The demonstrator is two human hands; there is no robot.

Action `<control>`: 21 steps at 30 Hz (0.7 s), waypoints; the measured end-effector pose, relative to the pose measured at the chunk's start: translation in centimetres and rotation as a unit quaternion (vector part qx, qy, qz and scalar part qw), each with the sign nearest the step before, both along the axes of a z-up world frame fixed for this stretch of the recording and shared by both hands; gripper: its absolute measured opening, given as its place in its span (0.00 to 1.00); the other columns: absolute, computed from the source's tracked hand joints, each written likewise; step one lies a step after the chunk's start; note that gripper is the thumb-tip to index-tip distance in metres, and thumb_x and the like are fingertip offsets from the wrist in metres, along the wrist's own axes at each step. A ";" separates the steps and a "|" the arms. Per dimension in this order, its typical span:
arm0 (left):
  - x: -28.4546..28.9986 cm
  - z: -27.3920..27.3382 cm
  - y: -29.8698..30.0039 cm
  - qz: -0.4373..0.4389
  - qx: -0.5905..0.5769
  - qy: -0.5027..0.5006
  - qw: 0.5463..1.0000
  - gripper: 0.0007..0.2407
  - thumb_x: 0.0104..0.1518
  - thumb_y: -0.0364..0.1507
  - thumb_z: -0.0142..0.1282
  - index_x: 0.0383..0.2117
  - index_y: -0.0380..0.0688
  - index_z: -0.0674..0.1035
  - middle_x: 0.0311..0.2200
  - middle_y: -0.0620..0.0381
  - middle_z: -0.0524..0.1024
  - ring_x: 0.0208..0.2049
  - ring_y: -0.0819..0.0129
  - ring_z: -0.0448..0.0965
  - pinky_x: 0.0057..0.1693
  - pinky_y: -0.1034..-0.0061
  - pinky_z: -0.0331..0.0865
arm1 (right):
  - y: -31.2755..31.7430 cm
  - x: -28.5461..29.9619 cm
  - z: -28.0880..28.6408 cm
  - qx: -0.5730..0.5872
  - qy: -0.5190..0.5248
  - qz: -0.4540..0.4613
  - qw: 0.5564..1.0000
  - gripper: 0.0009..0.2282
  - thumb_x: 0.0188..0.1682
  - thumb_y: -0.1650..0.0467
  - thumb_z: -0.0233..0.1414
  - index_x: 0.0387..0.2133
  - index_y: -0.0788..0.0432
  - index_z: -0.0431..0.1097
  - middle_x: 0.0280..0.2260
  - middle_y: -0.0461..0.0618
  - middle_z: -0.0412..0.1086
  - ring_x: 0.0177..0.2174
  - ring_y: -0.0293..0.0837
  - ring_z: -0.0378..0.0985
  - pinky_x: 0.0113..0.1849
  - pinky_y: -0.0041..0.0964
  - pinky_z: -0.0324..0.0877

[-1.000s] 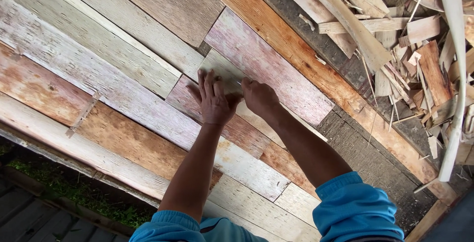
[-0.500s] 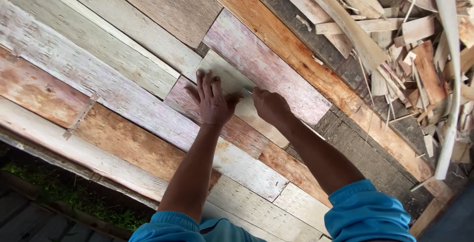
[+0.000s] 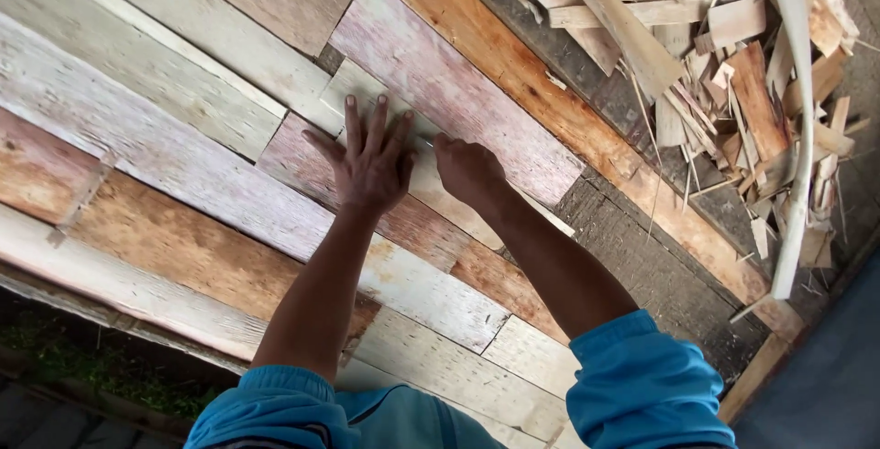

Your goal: Cutting and fitting thin wood strips onto a surface to create a patterned wooden panel

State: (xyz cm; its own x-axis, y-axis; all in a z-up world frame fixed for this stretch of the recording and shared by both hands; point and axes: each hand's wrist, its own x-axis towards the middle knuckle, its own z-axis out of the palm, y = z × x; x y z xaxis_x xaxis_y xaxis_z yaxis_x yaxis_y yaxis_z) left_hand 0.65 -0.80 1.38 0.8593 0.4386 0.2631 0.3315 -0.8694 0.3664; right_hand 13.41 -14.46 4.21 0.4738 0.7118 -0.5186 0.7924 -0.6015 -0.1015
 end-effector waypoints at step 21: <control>-0.1 1.0 -0.4 -0.036 -0.038 0.044 0.998 0.23 0.70 0.48 0.42 0.70 0.64 0.71 0.75 0.60 0.48 0.73 0.41 0.34 0.57 0.13 0.20 | -4.6 0.7 0.0 0.032 0.040 0.040 0.998 0.10 0.50 0.79 0.44 0.45 0.66 0.62 0.30 0.63 0.77 0.28 0.64 0.82 0.25 0.55 0.74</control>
